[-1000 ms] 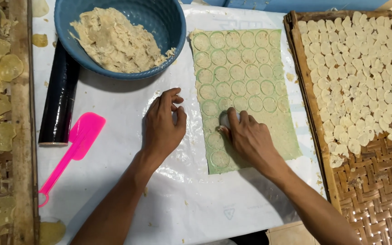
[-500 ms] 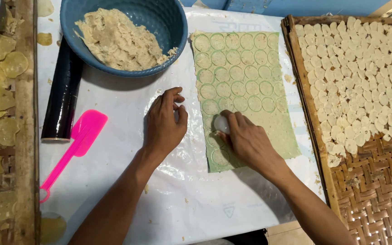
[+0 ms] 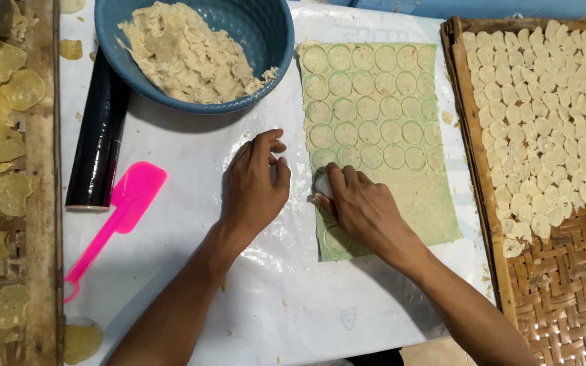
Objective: Rolling out cracker dough and using a circular mold to cut out individual crackers.
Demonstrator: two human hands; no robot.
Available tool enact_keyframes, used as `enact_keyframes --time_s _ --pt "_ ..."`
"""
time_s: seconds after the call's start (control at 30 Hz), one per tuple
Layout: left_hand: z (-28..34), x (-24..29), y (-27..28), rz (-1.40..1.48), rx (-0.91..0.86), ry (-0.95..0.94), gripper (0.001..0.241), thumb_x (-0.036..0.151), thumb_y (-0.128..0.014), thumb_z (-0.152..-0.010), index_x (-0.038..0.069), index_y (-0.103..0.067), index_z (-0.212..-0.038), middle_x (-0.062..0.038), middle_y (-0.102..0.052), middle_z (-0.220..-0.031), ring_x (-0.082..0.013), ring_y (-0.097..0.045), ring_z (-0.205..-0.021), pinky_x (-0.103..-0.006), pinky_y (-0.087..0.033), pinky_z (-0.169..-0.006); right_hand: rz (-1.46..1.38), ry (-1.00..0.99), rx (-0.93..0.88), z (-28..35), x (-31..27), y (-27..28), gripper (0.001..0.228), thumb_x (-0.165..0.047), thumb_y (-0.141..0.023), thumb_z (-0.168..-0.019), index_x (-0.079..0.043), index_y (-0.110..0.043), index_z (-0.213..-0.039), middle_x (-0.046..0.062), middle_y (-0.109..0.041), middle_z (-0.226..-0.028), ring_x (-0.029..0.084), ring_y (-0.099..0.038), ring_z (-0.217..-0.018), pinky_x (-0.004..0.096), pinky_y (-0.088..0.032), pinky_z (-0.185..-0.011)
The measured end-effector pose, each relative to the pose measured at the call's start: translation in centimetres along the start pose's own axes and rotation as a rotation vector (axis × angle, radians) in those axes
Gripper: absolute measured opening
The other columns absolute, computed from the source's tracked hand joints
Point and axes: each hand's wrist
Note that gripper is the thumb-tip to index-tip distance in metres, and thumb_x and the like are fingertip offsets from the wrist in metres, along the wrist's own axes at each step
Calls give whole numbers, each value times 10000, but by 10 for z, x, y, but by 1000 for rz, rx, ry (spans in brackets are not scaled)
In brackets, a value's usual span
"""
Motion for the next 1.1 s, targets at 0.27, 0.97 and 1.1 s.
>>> enact_keyframes --time_s 0.27,0.97,1.1 --pt "0 3 0 18 -18 23 362 33 -598 -904 52 -577 -1265 -110 -717 -1029 -252 -672 -868 -400 -548 -813 -10 2 1 1 -1 2 496 -443 -326 -1067 -60 -394 -1374 126 -579 -939 367 -705 -914 531 -594 -671" --pt "2 6 3 6 -35 69 351 44 -584 -907 60 -584 -1257 -106 -724 -1040 -246 -681 -883 -405 -552 -807 -205 -235 56 44 51 7 441 -347 -465 -1018 -68 -421 -1356 199 -654 -1019 448 -721 -927 584 -601 -732" --pt "2 8 3 13 -40 62 352 32 -577 -906 51 -582 -1257 -115 -721 -1038 -252 -676 -876 -405 -551 -795 -163 -236 34 42 54 8 458 -398 -418 -1028 -71 -436 -1347 169 -646 -984 404 -725 -930 552 -608 -724"
Point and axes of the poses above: each hand's wrist, its own z-axis away from the middle knuckle, its own y-axis out of the back of the hand, x = y × z
